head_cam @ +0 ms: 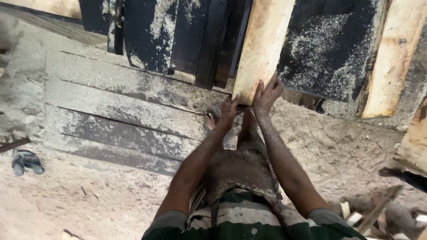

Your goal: The person uses a table saw to rip and shape wood planks, handling them one at a time and clearing sawdust from the machine surface.

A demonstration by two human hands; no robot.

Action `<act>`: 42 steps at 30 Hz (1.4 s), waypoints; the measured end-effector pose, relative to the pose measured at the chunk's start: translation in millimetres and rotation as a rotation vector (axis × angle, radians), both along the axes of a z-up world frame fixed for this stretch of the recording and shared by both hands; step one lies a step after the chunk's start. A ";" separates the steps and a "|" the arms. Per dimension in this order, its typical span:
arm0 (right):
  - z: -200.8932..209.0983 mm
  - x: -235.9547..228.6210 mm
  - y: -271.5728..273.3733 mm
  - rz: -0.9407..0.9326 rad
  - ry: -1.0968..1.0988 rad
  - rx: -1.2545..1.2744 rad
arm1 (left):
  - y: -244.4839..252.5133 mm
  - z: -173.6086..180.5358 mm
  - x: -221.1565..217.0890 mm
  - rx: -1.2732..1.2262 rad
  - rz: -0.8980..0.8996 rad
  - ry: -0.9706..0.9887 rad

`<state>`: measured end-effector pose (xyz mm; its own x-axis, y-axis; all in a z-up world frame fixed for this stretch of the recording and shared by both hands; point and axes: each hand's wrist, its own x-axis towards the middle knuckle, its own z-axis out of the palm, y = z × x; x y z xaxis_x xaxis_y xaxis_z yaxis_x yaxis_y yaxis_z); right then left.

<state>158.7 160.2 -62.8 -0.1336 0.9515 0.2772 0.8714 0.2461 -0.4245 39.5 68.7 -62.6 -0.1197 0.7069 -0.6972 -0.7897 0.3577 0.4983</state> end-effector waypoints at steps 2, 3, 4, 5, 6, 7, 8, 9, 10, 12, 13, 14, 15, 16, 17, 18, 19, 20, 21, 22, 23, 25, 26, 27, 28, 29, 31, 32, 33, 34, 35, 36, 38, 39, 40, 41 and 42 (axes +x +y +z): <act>1.7 1.6 0.2 -0.007 0.011 -0.034 | -1.9 -5.6 3.5 -0.015 0.034 -0.055; 1.7 -0.4 11.4 0.005 0.020 -0.038 | 7.5 -11.1 4.9 -0.008 0.066 -0.080; 2.1 -3.0 21.4 -0.009 0.050 -0.055 | 15.2 -15.8 6.1 0.016 0.061 -0.064; 2.5 -4.2 29.1 -0.016 0.078 -0.078 | 20.7 -20.0 9.7 0.035 0.063 -0.049; 2.5 -5.3 36.6 -0.023 0.106 -0.101 | 27.4 -23.5 14.6 0.053 0.065 -0.034; 1.9 -8.2 41.9 -0.017 0.071 -0.074 | 33.3 -26.3 17.0 -0.014 0.050 -0.061; 1.3 -9.8 47.6 -0.009 0.037 -0.047 | 40.2 -27.9 20.4 -0.081 0.034 -0.088; 0.5 -11.2 49.3 -0.007 0.005 -0.020 | 43.4 -27.9 23.1 -0.148 0.013 -0.114; -0.4 -12.1 50.1 -0.009 0.014 -0.031 | 46.3 -26.6 26.1 -0.154 0.032 -0.064; 0.1 -10.1 55.8 -0.014 0.026 -0.047 | 56.5 -20.1 34.3 -0.161 0.068 0.030; 0.1 -11.0 60.9 -0.009 0.027 -0.048 | 63.0 -16.4 34.6 -0.191 0.045 0.050; 0.3 -11.4 66.1 -0.003 0.027 -0.048 | 68.1 -12.0 34.3 -0.222 0.021 0.069; 0.2 -11.4 69.0 0.000 0.028 -0.049 | 71.2 -7.7 33.7 -0.254 -0.006 0.088; -0.8 -11.3 72.6 0.009 0.063 -0.057 | 75.1 -4.4 33.0 -0.241 0.025 0.088; 0.1 -5.8 66.6 0.016 0.088 -0.078 | 69.6 1.1 37.4 -0.241 0.052 0.080; 0.6 -0.9 60.1 0.023 0.114 -0.098 | 63.2 6.0 40.9 -0.240 0.080 0.073; -3.7 -4.4 66.5 0.050 0.127 -0.081 | 67.8 5.8 37.3 -0.206 0.104 0.113; -9.4 -9.6 71.1 0.077 0.140 -0.063 | 70.2 4.6 32.9 -0.173 0.128 0.154; -8.6 -2.2 59.0 0.082 0.133 -0.067 | 57.1 9.6 38.6 -0.161 0.128 0.175; -8.0 6.4 52.9 0.089 0.135 -0.089 | 48.6 13.3 45.7 -0.170 0.130 0.152; -11.3 10.8 58.9 0.096 0.145 -0.092 | 51.3 11.5 48.9 -0.161 0.133 0.137; -21.0 7.5 78.4 0.108 0.157 -0.072 | 63.1 3.0 45.0 -0.113 0.146 0.191; -27.5 0.4 93.8 0.112 0.159 -0.048 | 74.0 -4.7 38.0 -0.075 0.157 0.259; -30.5 0.8 95.7 0.110 0.155 -0.040 | 72.4 -8.4 38.8 -0.053 0.159 0.322; -34.1 1.1 101.6 0.138 0.094 -0.033 | 75.0 -14.8 38.6 -0.026 0.100 0.388; -33.6 5.0 101.2 0.154 0.028 -0.033 | 75.5 -20.1 39.4 -0.001 0.026 0.445; -28.3 7.3 105.0 0.142 -0.012 -0.055 | 79.0 -26.4 40.3 0.006 -0.164 0.832; -25.9 1.5 110.6 0.114 0.015 -0.077 | 87.4 -31.4 34.0 -0.011 -0.275 1.164; -24.1 -6.9 132.7 0.110 0.041 -0.082 | 110.0 -38.7 27.7 -0.031 -0.351 1.498; -24.2 -17.9 153.6 0.112 0.083 -0.074 | 131.2 -48.1 16.6 -0.002 -0.239 1.037; -18.6 -9.6 145.4 0.113 0.097 -0.111 | 123.3 -48.5 25.2 -0.008 -0.148 0.540; -15.2 -2.0 138.1 0.113 0.112 -0.149 | 117.2 -48.2 33.2 -0.015 -0.047 0.046; -16.8 -3.1 130.7 0.139 0.105 -0.132 | 112.4 -53.5 29.7 -0.053 -0.036 -0.078; -20.9 -9.2 146.3 0.162 0.108 -0.099 | 127.6 -60.4 23.5 -0.048 -0.024 -0.131; -25.9 -15.3 163.6 0.181 0.112 -0.048 | 145.4 -65.2 15.1 0.044 -0.046 0.143; -28.6 -11.2 165.2 0.194 0.102 -0.023 | 144.8 -64.0 17.9 0.045 -0.059 0.236; -32.2 -5.9 167.1 0.208 0.093 0.002 | 144.8 -62.9 20.6 0.049 -0.064 0.294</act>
